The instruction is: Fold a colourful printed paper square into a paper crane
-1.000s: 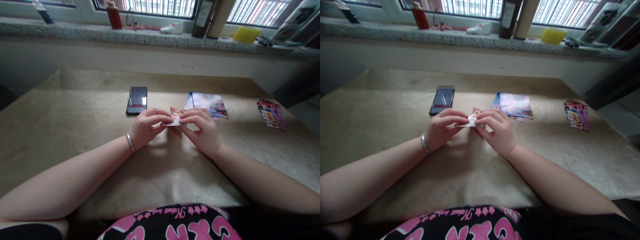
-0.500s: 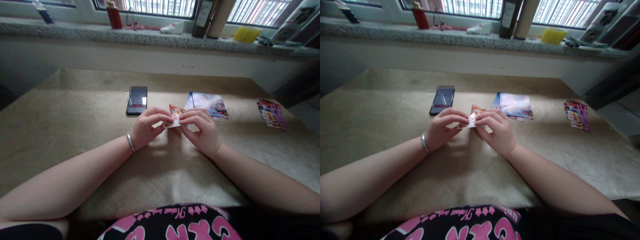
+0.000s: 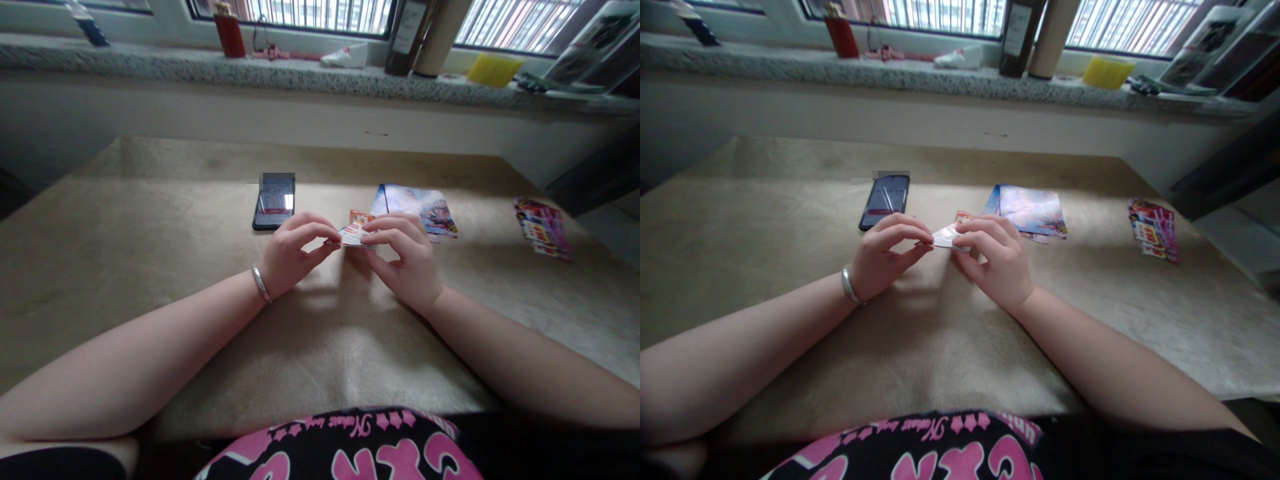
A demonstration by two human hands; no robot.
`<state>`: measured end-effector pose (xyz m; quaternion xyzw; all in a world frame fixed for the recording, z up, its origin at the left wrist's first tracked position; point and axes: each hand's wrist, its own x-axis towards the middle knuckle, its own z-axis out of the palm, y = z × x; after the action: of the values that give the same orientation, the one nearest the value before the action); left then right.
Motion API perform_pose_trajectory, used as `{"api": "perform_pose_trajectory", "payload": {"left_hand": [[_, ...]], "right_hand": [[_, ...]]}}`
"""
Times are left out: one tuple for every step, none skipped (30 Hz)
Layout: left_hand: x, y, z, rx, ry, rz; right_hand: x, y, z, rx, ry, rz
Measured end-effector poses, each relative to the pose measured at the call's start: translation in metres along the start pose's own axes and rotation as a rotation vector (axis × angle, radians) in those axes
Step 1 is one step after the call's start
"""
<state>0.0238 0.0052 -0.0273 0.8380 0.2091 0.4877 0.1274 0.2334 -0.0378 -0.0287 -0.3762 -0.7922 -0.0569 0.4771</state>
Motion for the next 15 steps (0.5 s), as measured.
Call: {"api": "perform_pose_trajectory", "payload": {"left_hand": [[0.0001,-0.0001,0.0,0.003,0.0,0.006],[0.0001,-0.0003,-0.0001,0.007,0.003,0.011],[0.0002,-0.0004,-0.0001,0.01,0.007,0.015],[0.0001,-0.0006,-0.0001,0.013,0.01,0.017],[0.0001,-0.0009,-0.0002,0.016,0.011,0.018],[0.0,-0.0012,-0.0002,0.018,0.012,0.019],[-0.0001,-0.0015,-0.0002,0.019,0.011,0.021],[-0.0001,-0.0019,-0.0003,0.02,0.008,0.025],[-0.0002,-0.0023,-0.0004,0.02,0.005,0.029],[-0.0003,-0.0027,-0.0004,0.019,0.001,0.034],[-0.0004,-0.003,-0.0004,0.017,-0.001,0.037],[-0.0006,-0.0034,-0.0003,0.015,-0.003,0.039],[-0.0009,-0.0038,0.0,0.013,-0.002,0.038],[-0.0011,-0.0042,0.0004,0.011,-0.002,0.036],[-0.0015,-0.0046,0.0009,0.01,-0.004,0.033]], "right_hand": [[0.0002,0.0,0.0001,0.007,-0.003,0.002],[0.0003,-0.0001,0.0002,0.014,-0.007,0.003],[0.0005,-0.0002,0.0002,0.022,-0.013,0.003],[0.0007,-0.0003,0.0004,0.031,-0.02,0.005],[0.0008,-0.0003,0.0005,0.041,-0.025,0.008],[0.0009,-0.0004,0.0007,0.048,-0.028,0.011],[0.001,-0.0003,0.001,0.054,-0.03,0.018],[0.001,-0.0002,0.0013,0.058,-0.03,0.024],[0.001,-0.0001,0.0016,0.061,-0.028,0.03],[0.0009,0.0001,0.0019,0.063,-0.025,0.035],[0.0008,0.0002,0.0022,0.064,-0.023,0.038],[0.0008,0.0002,0.0024,0.066,-0.022,0.041],[0.0007,0.0001,0.0027,0.069,-0.021,0.041],[0.0007,0.0,0.003,0.072,-0.02,0.041],[0.0007,-0.0002,0.0034,0.074,-0.019,0.04]]}}
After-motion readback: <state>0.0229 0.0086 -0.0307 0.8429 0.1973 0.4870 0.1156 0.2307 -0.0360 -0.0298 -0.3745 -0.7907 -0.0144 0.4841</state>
